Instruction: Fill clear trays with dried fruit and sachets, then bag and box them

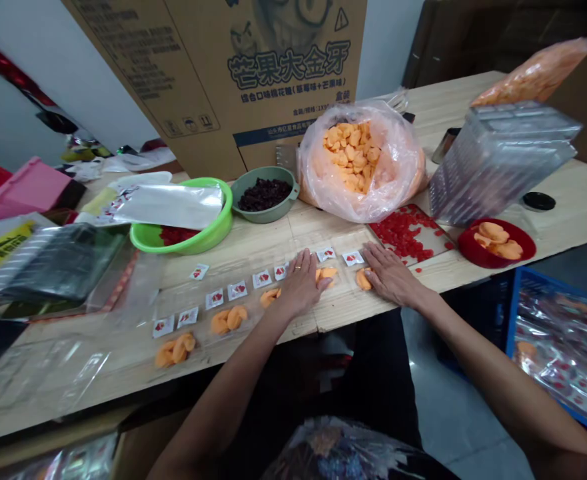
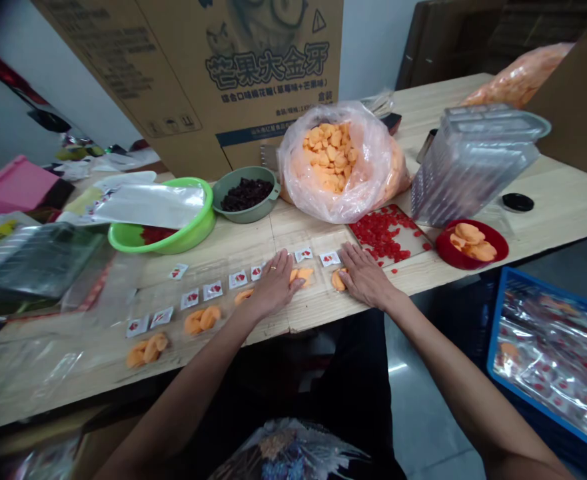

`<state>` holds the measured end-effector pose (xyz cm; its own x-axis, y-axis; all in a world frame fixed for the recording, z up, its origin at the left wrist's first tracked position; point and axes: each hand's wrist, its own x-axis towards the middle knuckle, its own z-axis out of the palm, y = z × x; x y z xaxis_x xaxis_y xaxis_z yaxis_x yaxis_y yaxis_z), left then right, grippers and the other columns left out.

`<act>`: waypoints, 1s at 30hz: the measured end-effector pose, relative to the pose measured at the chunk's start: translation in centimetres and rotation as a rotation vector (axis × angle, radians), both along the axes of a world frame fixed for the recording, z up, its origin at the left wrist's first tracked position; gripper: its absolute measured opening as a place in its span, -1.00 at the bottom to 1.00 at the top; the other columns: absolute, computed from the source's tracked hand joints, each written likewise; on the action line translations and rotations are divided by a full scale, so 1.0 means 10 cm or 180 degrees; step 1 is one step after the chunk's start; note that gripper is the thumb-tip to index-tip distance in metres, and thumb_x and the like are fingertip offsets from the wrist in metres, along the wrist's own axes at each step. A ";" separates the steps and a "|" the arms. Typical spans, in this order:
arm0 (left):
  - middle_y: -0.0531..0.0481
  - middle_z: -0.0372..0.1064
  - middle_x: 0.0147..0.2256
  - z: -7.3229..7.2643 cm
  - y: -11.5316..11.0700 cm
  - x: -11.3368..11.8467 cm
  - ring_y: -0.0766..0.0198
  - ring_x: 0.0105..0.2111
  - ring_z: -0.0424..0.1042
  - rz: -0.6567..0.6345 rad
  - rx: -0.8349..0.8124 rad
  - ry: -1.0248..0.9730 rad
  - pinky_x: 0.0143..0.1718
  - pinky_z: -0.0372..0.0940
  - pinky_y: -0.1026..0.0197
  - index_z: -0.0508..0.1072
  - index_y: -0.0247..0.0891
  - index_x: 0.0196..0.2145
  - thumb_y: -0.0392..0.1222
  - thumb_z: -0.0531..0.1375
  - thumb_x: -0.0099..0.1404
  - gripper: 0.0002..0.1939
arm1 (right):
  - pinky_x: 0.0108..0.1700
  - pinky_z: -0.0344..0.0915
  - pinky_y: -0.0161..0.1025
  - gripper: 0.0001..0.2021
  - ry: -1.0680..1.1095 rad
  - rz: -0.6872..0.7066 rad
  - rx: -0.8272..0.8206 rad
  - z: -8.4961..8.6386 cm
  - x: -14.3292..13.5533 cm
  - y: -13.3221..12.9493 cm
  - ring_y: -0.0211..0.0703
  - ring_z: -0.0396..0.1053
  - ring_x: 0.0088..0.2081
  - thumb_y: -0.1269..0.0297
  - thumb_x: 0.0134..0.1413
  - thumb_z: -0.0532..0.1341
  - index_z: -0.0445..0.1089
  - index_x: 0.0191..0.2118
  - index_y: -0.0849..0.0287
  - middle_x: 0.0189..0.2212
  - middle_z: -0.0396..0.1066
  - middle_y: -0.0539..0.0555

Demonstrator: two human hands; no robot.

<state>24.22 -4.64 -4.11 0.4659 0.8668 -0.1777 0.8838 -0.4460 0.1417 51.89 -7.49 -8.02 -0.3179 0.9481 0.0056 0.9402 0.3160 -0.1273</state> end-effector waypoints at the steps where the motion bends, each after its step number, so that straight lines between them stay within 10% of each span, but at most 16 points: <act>1: -0.43 -0.25 0.46 -0.01 0.01 -0.04 -0.08 0.48 -0.24 -0.0073 -0.0031 0.0015 0.46 -0.16 -0.13 -0.05 -0.56 0.43 0.13 -0.13 0.53 -0.23 | 0.46 -0.12 0.08 -0.35 -0.0018 -0.0025 0.0042 -0.01 -0.02 -0.01 0.09 -0.20 0.49 0.06 0.47 -0.20 0.03 0.46 0.41 0.48 -0.16 0.32; 17: -0.23 -0.20 0.48 -0.20 0.07 0.16 -0.02 0.48 -0.21 -0.0523 0.0107 -0.0425 0.46 -0.09 -0.11 0.00 -0.34 0.45 0.29 -0.15 0.48 -0.19 | 0.42 -0.10 0.22 -0.41 -0.0021 0.0031 0.0601 -0.25 -0.23 0.06 0.24 -0.16 0.48 0.04 0.40 -0.06 0.17 0.44 0.05 0.47 -0.06 0.17; 30: -0.41 0.04 0.39 -0.46 0.42 0.15 -0.13 0.41 0.05 -0.0649 0.0805 -0.0390 0.35 0.14 -0.19 0.19 -0.51 0.35 0.05 -0.08 0.45 -0.30 | 0.43 -0.29 0.26 -0.32 0.0907 -0.0201 -0.0236 0.37 -0.35 0.14 0.26 -0.35 0.50 -0.07 0.41 0.00 0.02 0.49 0.17 0.50 -0.27 0.32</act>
